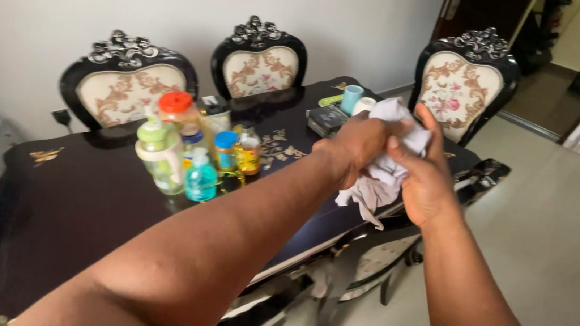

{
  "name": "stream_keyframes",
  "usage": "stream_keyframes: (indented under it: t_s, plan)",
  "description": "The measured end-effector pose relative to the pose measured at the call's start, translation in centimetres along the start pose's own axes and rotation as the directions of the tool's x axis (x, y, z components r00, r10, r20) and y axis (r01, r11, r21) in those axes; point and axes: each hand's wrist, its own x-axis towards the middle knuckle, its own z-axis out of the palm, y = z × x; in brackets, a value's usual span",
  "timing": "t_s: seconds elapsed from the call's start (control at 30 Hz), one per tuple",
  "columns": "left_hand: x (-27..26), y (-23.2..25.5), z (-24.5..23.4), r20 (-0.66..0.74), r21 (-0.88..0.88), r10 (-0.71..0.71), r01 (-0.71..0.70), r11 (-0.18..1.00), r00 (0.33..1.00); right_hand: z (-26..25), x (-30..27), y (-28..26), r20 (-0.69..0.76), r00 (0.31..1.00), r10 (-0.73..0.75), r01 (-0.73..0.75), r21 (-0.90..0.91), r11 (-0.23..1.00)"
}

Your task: The person cleans a dining table, organizes items on it, and rearranges chairs.

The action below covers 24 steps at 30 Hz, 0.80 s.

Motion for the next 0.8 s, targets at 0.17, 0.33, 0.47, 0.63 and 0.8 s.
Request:
stream_keyframes:
  t_s: [0.17, 0.33, 0.47, 0.63, 0.8]
  plan:
    - [4.2, 2.8, 6.6, 0.252, 0.173, 0.093, -0.139, 0.975, 0.963, -7.8, 1.7, -4.1, -0.048, 0.989, -0.140, 0.143, 0.078, 0.987]
    - [6.6, 4.0, 12.4, 0.164, 0.544, 0.230, -0.282, 0.790, 0.959, -12.2, 3.9, -7.6, -0.051, 0.993, -0.105, 0.114, 0.248, 0.962]
    - [10.0, 2.6, 17.2, -0.041, 0.721, 0.466, -0.297, 0.626, 0.884, -15.5, 7.0, -8.4, -0.234, 0.971, -0.039, 0.097, 0.246, 0.964]
    - [15.8, 2.3, 21.9, -0.030, 0.735, 0.411, -0.258, 0.627, 0.911, -18.0, 9.6, -9.9, -0.472, 0.881, -0.043, 0.102, 0.100, 0.990]
    - [19.1, 2.8, 25.3, 0.104, 0.797, 0.282, -0.250, 0.550, 0.954, -23.8, 12.7, -8.3, -0.606, 0.778, -0.167, 0.066, -0.185, 0.981]
